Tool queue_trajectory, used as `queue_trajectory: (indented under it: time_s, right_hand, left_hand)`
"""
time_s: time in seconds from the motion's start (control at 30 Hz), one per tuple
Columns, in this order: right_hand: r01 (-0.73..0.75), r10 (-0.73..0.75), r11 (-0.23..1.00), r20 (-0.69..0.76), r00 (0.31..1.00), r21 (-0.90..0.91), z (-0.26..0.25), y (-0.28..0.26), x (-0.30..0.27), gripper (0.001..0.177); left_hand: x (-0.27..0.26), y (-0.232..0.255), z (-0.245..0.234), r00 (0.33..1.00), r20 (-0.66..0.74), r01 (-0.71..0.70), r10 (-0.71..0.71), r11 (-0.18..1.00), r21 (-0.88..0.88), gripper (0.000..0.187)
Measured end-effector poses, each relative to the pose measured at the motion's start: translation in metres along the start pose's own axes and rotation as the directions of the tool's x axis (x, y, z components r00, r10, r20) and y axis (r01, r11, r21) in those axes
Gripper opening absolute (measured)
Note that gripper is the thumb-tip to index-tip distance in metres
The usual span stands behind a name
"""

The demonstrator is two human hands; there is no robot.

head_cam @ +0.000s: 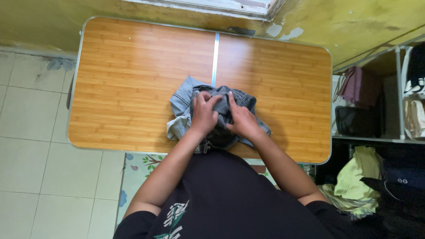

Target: The person folds a pair of jeans by laying them flat on a table, aligning the legs, and folding the garment into a square shape by hand.

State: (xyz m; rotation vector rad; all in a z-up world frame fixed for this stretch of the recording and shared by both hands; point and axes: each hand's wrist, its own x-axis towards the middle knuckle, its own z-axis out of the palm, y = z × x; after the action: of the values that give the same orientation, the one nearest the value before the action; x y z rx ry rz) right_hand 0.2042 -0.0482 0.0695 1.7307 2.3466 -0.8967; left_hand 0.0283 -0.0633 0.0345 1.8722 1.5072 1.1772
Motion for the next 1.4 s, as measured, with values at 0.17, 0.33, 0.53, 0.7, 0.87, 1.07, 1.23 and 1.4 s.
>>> queue_trajectory:
  time_s: [0.17, 0.33, 0.53, 0.7, 0.87, 1.07, 1.23, 1.4]
  right_hand:
    - [0.043, -0.032, 0.991, -0.088, 0.996, 0.127, 0.032, 0.019, 0.006, 0.1]
    - [0.113, -0.014, 0.959, -0.356, 0.934, 0.259, 0.049, 0.026, -0.002, 0.044]
    - [0.119, -0.124, 0.992, -0.357, 0.926, -0.034, 0.018, 0.001, -0.028, 0.028]
    - [0.369, -0.307, 0.929, -0.511, 0.803, 0.023, 0.015, 0.001, -0.049, 0.011]
    - [0.565, -0.397, 0.824, -0.661, 0.637, 0.05, 0.018, -0.002, -0.064, 0.014]
    - [0.475, -0.375, 0.877, -0.512, 0.773, 0.074, 0.001, -0.005, -0.054, 0.013]
    - [0.407, -0.265, 0.901, -0.551, 0.791, 0.151, 0.017, -0.004, -0.021, 0.057]
    - [0.045, 0.123, 0.835, -0.266, 0.956, 0.548, 0.074, 0.037, 0.03, 0.021]
  left_hand:
    - [0.022, 0.029, -0.018, 0.938, 0.111, -0.343, 0.328, 0.925, 0.164, 0.028]
    - [0.02, 0.003, -0.005, 0.884, 0.45, -0.34, 0.128, 0.837, 0.43, 0.034]
    - [0.008, -0.022, -0.003, 0.977, 0.184, -0.125, 0.111, 0.99, 0.064, 0.01]
    - [0.014, -0.062, -0.004, 0.98, -0.033, 0.192, -0.195, 0.979, -0.072, 0.017]
    - [0.014, -0.082, -0.004, 0.896, -0.132, 0.391, -0.425, 0.893, -0.221, 0.022]
    - [0.012, -0.039, -0.017, 0.999, -0.021, 0.033, -0.036, 0.992, -0.125, 0.016]
    - [0.012, 0.012, -0.034, 0.977, -0.085, -0.194, 0.196, 0.981, 0.028, 0.012]
    - [-0.011, 0.041, -0.023, 0.98, -0.07, -0.192, 0.187, 0.978, -0.085, 0.011]
